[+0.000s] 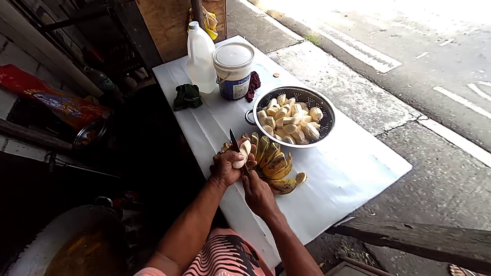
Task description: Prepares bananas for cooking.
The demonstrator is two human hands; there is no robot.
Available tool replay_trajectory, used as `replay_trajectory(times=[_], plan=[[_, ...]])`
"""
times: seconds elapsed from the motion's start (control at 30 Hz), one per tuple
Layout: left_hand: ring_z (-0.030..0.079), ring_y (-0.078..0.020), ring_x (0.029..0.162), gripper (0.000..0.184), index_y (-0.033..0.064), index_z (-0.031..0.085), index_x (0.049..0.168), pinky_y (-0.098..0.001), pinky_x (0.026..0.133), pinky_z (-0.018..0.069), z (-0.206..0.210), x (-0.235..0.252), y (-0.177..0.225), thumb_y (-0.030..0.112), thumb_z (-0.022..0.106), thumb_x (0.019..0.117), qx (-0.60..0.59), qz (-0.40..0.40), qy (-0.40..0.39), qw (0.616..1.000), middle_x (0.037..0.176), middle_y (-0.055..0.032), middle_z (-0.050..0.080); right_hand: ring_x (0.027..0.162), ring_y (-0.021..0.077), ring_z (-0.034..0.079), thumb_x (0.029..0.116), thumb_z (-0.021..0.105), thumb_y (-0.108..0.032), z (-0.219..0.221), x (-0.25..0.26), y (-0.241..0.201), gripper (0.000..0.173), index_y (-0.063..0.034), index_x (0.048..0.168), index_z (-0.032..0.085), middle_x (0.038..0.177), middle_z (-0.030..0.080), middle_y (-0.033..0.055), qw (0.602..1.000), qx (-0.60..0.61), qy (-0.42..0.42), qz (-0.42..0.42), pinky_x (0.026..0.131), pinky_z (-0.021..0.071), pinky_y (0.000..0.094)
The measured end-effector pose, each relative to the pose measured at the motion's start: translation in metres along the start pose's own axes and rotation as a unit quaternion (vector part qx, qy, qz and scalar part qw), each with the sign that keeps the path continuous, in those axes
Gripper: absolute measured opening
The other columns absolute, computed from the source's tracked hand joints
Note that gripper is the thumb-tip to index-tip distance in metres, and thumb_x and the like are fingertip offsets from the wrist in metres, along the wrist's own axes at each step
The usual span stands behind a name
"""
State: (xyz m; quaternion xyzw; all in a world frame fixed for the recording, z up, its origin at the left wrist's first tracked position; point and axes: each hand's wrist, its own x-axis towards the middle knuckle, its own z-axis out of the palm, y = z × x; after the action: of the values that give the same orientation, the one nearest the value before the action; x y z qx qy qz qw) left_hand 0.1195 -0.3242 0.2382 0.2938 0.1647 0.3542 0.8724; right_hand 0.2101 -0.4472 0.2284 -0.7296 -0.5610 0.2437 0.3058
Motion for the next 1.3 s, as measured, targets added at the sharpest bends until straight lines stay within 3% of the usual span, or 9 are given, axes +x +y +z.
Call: replay_trajectory(times=[0.17, 0.33, 0.47, 0.6, 0.77, 0.9, 1.03, 1.2, 1.3], plan=[[0.066, -0.0171, 0.078, 0.041, 0.0047, 0.050, 0.132, -0.0317, 0.069, 0.0592, 0.064, 0.054, 0.002, 0.001, 0.045, 0.0917, 0.098, -0.049, 0.113, 0.988, 0.104, -0.0117, 0.064, 0.047, 0.0098, 0.048, 0.1109, 0.036, -0.027, -0.035, -0.003, 0.014, 0.035, -0.0007, 0.120, 0.058, 0.066, 0.051, -0.0001, 0.933, 0.331, 0.142, 0.017, 0.044, 0.0478, 0.0271], [0.040, -0.0306, 0.147, 0.078, -0.0011, 0.018, 0.162, -0.0455, 0.118, 0.0388, 0.078, 0.100, 0.054, 0.022, 0.061, 0.1021, 0.445, 0.124, 0.074, 0.884, 0.164, -0.0247, 0.031, 0.046, 0.0100, 0.054, 0.1128, 0.013, -0.036, -0.088, -0.009, 0.027, 0.050, -0.0110, 0.144, 0.043, 0.073, 0.062, 0.0028, 0.814, 0.544, 0.191, 0.075, 0.041, 0.0494, 0.0240], [0.069, -0.0276, 0.098, 0.067, 0.0122, 0.030, 0.161, -0.0427, 0.080, 0.0611, 0.017, 0.009, 0.053, 0.020, 0.060, 0.1015, 0.437, 0.152, 0.256, 0.849, 0.150, -0.0221, 0.045, 0.054, 0.0137, 0.061, 0.1101, 0.015, -0.024, -0.082, -0.011, 0.041, 0.043, -0.0126, 0.147, 0.033, 0.085, 0.069, 0.0101, 0.791, 0.601, 0.090, 0.062, 0.046, 0.0524, 0.0252], [0.066, -0.0229, 0.080, 0.067, 0.0061, 0.033, 0.156, -0.0348, 0.066, 0.0584, -0.025, -0.047, 0.022, 0.013, 0.068, 0.0993, 0.324, -0.040, 0.401, 0.856, 0.127, -0.0214, 0.057, 0.066, 0.0212, 0.069, 0.1085, 0.036, -0.023, -0.052, -0.003, 0.037, 0.042, -0.0085, 0.148, 0.036, 0.085, 0.068, 0.0120, 0.829, 0.555, -0.066, 0.037, 0.057, 0.0609, 0.0330], [0.065, -0.0216, 0.075, 0.065, 0.0057, 0.047, 0.151, -0.0349, 0.064, 0.0584, -0.027, -0.038, -0.004, 0.005, 0.075, 0.0920, 0.334, -0.005, 0.334, 0.882, 0.111, -0.0196, 0.066, 0.070, 0.0157, 0.063, 0.1095, 0.044, -0.030, -0.028, 0.014, 0.027, 0.048, -0.0154, 0.155, 0.045, 0.090, 0.068, 0.0065, 0.991, 0.100, -0.088, -0.025, 0.067, 0.0546, 0.0347], [0.062, -0.0212, 0.062, 0.068, 0.0138, 0.041, 0.154, -0.0351, 0.056, 0.0577, -0.036, -0.029, -0.009, 0.006, 0.073, 0.0943, 0.251, -0.010, 0.317, 0.915, 0.103, -0.0190, 0.063, 0.090, 0.0363, 0.070, 0.1097, 0.035, -0.039, -0.032, 0.006, 0.015, 0.049, -0.0258, 0.156, 0.045, 0.106, 0.070, 0.0168, 0.982, -0.167, -0.068, -0.047, 0.076, 0.0556, 0.0555], [0.054, -0.0143, 0.049, 0.021, -0.0030, 0.062, 0.112, -0.0274, 0.047, 0.0511, -0.041, -0.021, -0.005, -0.005, 0.067, 0.0916, 0.274, 0.010, 0.317, 0.908, 0.075, -0.0119, 0.062, 0.079, 0.0384, 0.069, 0.1095, 0.038, -0.033, -0.031, 0.003, -0.007, 0.047, -0.0278, 0.156, 0.045, 0.102, 0.067, 0.0210, 0.949, -0.305, -0.063, -0.052, 0.064, 0.0552, 0.0523], [0.064, -0.0169, 0.069, 0.035, 0.0015, 0.066, 0.120, -0.0315, 0.059, 0.0546, -0.037, -0.023, -0.010, 0.005, 0.079, 0.0877, 0.343, 0.061, 0.263, 0.900, 0.096, -0.0127, 0.070, 0.097, 0.0368, 0.069, 0.1100, 0.036, -0.029, -0.015, 0.047, -0.007, 0.047, -0.0240, 0.157, 0.043, 0.108, 0.070, 0.0182, 0.980, -0.167, -0.110, -0.012, 0.083, 0.0537, 0.0563], [0.062, -0.0163, 0.067, 0.044, 0.0012, 0.061, 0.128, -0.0292, 0.055, 0.0520, -0.037, -0.022, -0.008, 0.007, 0.080, 0.0881, 0.307, 0.040, 0.287, 0.907, 0.101, -0.0142, 0.068, 0.074, 0.0223, 0.063, 0.1113, 0.037, -0.034, 0.008, 0.046, 0.012, 0.050, -0.0157, 0.157, 0.042, 0.092, 0.068, 0.0115, 0.994, 0.058, -0.096, -0.013, 0.073, 0.0536, 0.0429]])
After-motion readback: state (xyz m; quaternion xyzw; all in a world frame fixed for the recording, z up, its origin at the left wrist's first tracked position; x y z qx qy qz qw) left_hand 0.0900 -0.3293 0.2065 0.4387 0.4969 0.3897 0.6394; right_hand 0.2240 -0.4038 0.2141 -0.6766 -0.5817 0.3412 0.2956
